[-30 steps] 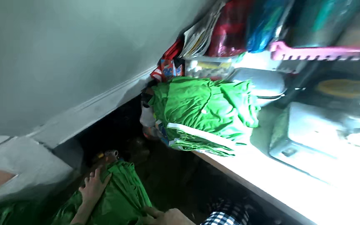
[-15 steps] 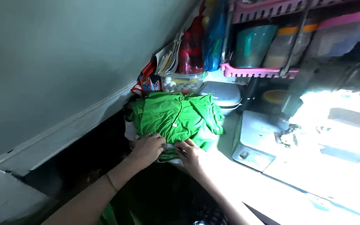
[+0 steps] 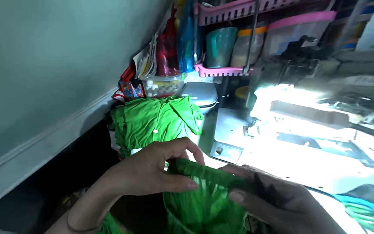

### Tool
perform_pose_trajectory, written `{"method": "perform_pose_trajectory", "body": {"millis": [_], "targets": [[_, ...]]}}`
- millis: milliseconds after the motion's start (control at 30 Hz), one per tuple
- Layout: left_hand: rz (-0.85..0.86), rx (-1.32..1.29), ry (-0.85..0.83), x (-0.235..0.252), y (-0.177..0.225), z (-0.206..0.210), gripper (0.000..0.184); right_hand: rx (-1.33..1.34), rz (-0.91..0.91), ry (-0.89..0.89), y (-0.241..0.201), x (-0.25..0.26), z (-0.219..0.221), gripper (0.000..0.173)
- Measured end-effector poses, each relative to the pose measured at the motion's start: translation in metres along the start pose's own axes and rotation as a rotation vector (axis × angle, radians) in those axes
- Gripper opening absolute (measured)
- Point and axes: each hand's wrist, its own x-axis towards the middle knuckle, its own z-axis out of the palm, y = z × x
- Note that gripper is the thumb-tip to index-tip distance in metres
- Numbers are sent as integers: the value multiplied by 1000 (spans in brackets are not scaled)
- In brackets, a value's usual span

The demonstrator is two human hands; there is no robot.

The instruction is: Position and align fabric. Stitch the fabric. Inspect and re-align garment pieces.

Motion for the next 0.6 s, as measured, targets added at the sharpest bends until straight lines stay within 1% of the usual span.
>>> {"method": "perform_pose_trajectory", "body": {"millis": [67,133,167,200,267,300,333,367,400,433,500,533,600], "targets": [[50,220,72,18,-10,6,24,-176,44,111,11,-5,-5,34],[97,455,199,36,-25,14,16,-321,72,181,25,-11,-10,35],[92,514,258,46,-33,18,16,-378,71,211,32,-14,-11,34],[63,507,302,56,-40,23,16,-415,71,249,39,-15,-9,34],[-36,320,344,82,-55,37,17,-393,148,307,48,-17,-4,37],[-83,207,367,97,-62,45,19,-344,227,318,52,-17,-2,33],[-92,136,378,111,-68,53,18,-278,316,303,56,-16,-2,28],[-65,106,379,125,-74,59,15,-238,383,308,66,-14,-2,24],[-33,109,384,138,-78,63,15,-226,441,335,81,-13,-3,22],[-3,142,389,150,-80,67,15,-184,506,353,97,-12,-5,24],[21,234,337,163,-88,72,24,-146,625,331,123,-19,-17,25],[-4,282,302,169,-87,74,27,-118,708,261,130,-28,-26,31],[-151,307,244,192,-71,78,23,-42,696,303,148,-40,-37,34]]}}
